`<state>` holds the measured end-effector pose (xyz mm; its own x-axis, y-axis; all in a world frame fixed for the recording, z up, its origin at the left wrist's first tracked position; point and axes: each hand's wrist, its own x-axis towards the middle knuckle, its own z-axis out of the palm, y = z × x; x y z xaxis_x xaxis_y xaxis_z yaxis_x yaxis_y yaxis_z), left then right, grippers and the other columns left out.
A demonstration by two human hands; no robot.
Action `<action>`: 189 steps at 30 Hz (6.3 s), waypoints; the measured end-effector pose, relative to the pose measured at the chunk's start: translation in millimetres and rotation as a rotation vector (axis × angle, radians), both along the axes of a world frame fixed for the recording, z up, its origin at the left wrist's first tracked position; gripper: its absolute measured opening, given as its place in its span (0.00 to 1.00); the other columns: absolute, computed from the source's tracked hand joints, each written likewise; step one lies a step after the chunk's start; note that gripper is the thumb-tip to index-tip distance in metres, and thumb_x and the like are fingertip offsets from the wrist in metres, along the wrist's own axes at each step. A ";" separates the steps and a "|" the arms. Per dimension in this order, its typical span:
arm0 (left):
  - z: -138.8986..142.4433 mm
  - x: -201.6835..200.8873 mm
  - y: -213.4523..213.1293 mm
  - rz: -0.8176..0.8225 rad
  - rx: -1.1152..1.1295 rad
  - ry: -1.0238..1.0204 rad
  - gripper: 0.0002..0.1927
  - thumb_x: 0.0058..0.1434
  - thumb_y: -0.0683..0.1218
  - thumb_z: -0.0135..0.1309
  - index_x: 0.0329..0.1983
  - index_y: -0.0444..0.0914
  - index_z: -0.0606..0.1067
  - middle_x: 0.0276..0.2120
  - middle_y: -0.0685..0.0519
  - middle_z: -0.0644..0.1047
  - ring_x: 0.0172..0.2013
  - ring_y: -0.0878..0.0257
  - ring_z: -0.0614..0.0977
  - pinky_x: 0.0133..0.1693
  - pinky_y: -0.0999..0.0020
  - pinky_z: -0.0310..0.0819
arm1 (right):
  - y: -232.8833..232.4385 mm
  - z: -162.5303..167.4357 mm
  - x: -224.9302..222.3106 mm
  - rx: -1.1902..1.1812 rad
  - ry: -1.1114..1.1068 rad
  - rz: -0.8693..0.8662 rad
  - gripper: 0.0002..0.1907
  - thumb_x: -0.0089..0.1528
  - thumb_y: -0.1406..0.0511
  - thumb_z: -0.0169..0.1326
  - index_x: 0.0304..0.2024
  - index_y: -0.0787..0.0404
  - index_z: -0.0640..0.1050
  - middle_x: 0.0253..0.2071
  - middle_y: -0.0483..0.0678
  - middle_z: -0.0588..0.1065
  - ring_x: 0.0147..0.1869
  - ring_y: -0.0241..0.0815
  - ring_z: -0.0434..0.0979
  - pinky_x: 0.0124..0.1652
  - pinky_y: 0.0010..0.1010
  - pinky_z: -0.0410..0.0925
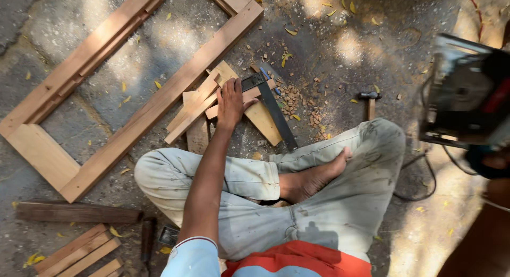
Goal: The person sits on the floor and assembles a wooden frame by hammering nails into wooden slats. They then use a circular saw to cut additional wooden pieces to size, stacking them as they work.
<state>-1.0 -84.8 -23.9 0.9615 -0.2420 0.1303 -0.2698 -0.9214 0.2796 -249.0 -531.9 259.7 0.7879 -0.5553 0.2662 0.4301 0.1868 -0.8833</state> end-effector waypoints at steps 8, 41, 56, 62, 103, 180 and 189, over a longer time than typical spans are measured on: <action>-1.0 -2.0 13.3 0.016 -0.054 -0.089 0.49 0.54 0.73 0.60 0.66 0.35 0.66 0.56 0.44 0.67 0.60 0.47 0.67 0.58 0.46 0.62 | 88.4 -115.4 143.3 -0.118 0.281 0.186 0.06 0.62 0.69 0.57 0.34 0.66 0.75 0.22 0.45 0.68 0.22 0.37 0.66 0.25 0.28 0.63; -57.9 0.8 23.9 0.012 0.008 -0.091 0.53 0.56 0.77 0.62 0.66 0.34 0.63 0.53 0.43 0.63 0.57 0.48 0.65 0.60 0.40 0.60 | 164.4 -210.0 140.7 -0.367 0.352 0.497 0.18 0.65 0.59 0.63 0.37 0.66 0.71 0.21 0.45 0.69 0.23 0.37 0.68 0.26 0.27 0.62; -68.4 -3.3 21.7 0.029 0.002 -0.168 0.52 0.58 0.77 0.62 0.65 0.34 0.64 0.55 0.42 0.63 0.60 0.46 0.64 0.61 0.39 0.59 | 165.2 -207.7 147.5 -0.369 0.375 0.535 0.18 0.66 0.59 0.63 0.40 0.65 0.71 0.21 0.44 0.69 0.23 0.36 0.69 0.26 0.28 0.64; -68.4 -4.0 23.5 0.017 -0.003 -0.128 0.54 0.59 0.78 0.62 0.66 0.31 0.64 0.56 0.40 0.63 0.61 0.45 0.64 0.63 0.39 0.58 | 168.0 -211.4 153.0 -0.362 0.354 0.539 0.18 0.65 0.58 0.62 0.43 0.65 0.72 0.21 0.43 0.68 0.21 0.35 0.69 0.24 0.26 0.63; -76.0 -5.6 24.5 -0.010 0.057 -0.092 0.56 0.64 0.79 0.55 0.70 0.27 0.61 0.60 0.39 0.62 0.64 0.47 0.65 0.58 0.53 0.74 | 164.4 -229.0 162.0 -0.329 0.376 0.533 0.17 0.67 0.61 0.62 0.45 0.66 0.70 0.21 0.45 0.67 0.22 0.37 0.67 0.24 0.28 0.64; -35.7 -6.3 24.2 0.001 0.002 -0.077 0.51 0.57 0.75 0.62 0.64 0.30 0.66 0.53 0.45 0.65 0.57 0.49 0.66 0.62 0.46 0.60 | 198.6 -231.7 287.4 -0.398 0.220 0.428 0.14 0.66 0.62 0.60 0.40 0.67 0.72 0.17 0.47 0.68 0.17 0.38 0.68 0.20 0.31 0.63; -19.1 -0.3 19.4 -0.019 -0.003 -0.067 0.51 0.56 0.76 0.62 0.62 0.30 0.67 0.49 0.43 0.67 0.53 0.48 0.68 0.57 0.46 0.63 | 124.7 -190.7 268.4 -0.014 0.232 0.444 0.13 0.68 0.63 0.60 0.36 0.67 0.73 0.23 0.48 0.67 0.19 0.41 0.66 0.20 0.35 0.62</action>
